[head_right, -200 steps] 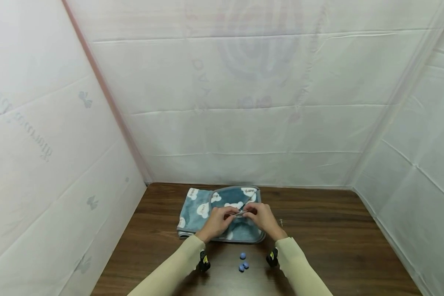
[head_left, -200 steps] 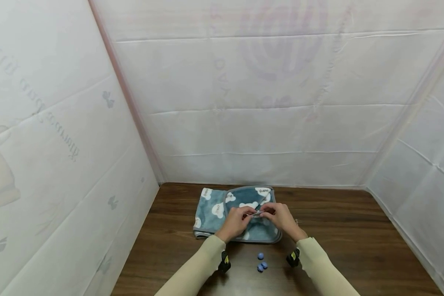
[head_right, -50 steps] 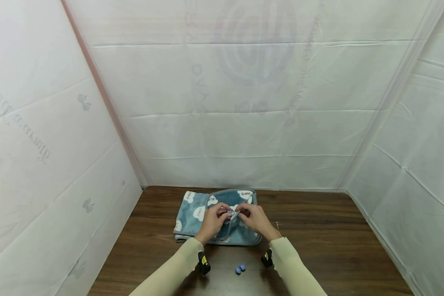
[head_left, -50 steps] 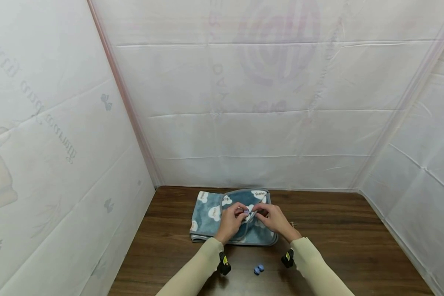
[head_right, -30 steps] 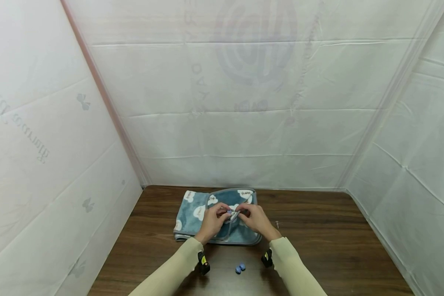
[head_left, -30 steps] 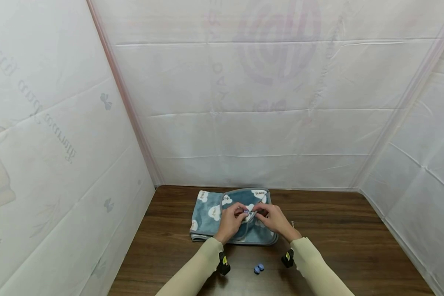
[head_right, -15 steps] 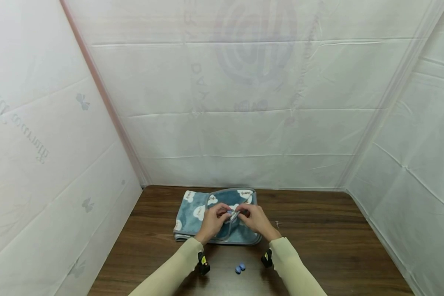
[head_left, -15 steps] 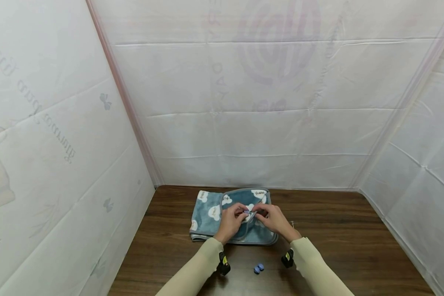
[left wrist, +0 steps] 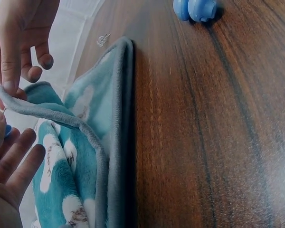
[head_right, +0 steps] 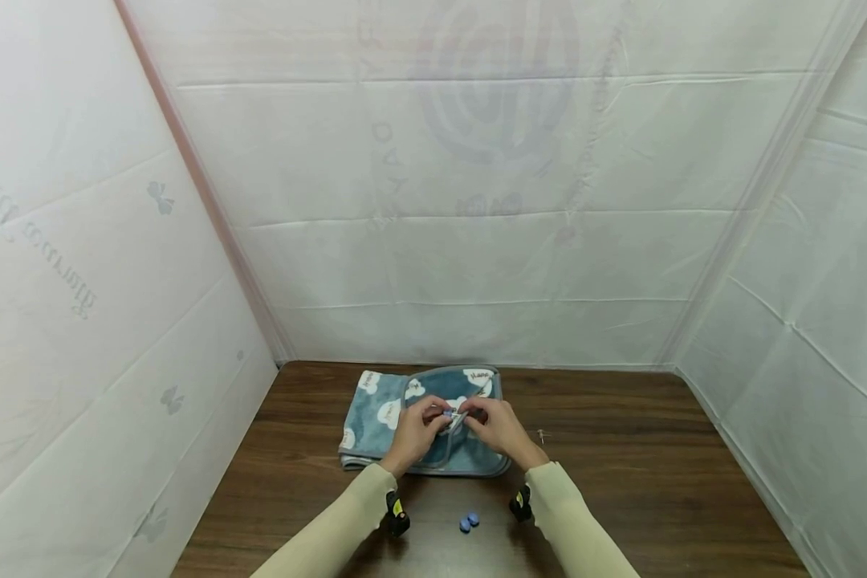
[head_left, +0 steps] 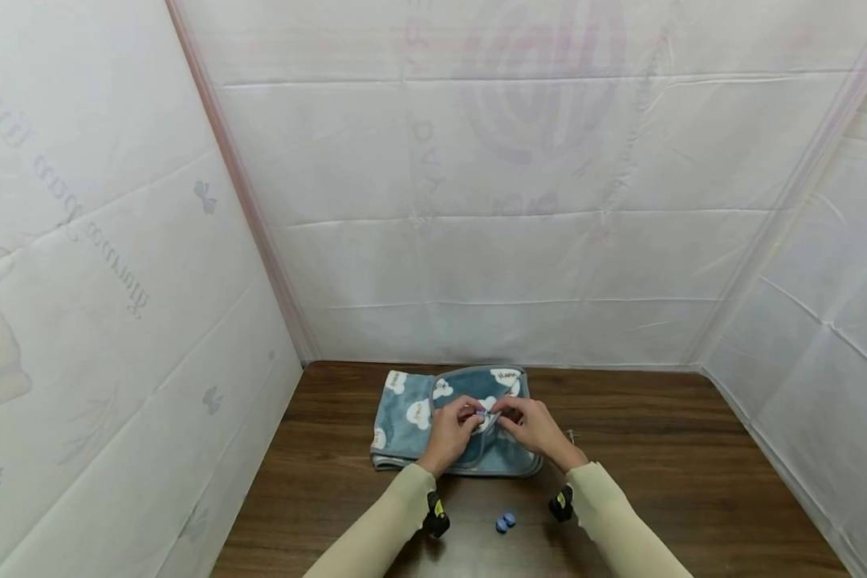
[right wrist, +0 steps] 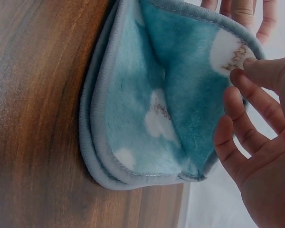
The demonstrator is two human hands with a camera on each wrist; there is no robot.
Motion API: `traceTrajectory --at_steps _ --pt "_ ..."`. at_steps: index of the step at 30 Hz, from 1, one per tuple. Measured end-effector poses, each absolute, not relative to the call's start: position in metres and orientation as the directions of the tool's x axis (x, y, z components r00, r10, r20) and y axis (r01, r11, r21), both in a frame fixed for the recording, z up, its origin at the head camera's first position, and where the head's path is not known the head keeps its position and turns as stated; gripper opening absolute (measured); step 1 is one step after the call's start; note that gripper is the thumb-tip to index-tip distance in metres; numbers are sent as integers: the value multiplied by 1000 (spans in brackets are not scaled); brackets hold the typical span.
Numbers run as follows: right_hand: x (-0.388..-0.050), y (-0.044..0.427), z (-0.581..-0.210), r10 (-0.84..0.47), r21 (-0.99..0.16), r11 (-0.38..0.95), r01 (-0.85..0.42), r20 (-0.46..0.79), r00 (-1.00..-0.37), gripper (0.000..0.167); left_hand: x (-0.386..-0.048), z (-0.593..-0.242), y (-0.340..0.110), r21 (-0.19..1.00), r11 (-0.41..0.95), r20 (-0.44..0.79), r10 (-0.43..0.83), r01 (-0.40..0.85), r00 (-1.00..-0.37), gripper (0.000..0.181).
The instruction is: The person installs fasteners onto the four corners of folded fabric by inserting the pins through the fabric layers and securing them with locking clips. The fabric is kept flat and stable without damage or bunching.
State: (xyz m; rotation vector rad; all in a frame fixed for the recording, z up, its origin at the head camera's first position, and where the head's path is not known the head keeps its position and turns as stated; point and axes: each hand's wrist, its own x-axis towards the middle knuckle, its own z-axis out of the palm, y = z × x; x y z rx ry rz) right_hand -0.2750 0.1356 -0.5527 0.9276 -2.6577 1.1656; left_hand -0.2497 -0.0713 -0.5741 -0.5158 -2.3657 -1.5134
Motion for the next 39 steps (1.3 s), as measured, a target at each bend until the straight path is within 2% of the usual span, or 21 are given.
traceTrajectory --at_steps 10,17,29,39 --pt "-275 135 -550 -505 -634 522 -571 310 -806 18 -253 -575 -73 805 385 429 148 451 -891 14" --pt "-274 135 -551 -478 -635 524 -567 331 -813 18 -252 -571 -73 776 386 463 190 500 -866 18" --pt "-274 134 -550 -460 -604 534 -591 379 -803 18 -249 -566 -73 803 367 433 179 469 -883 19" --pt "-274 131 -551 -444 -582 568 -581 378 -812 18 -248 -567 -71 776 421 438 175 469 -882 16"
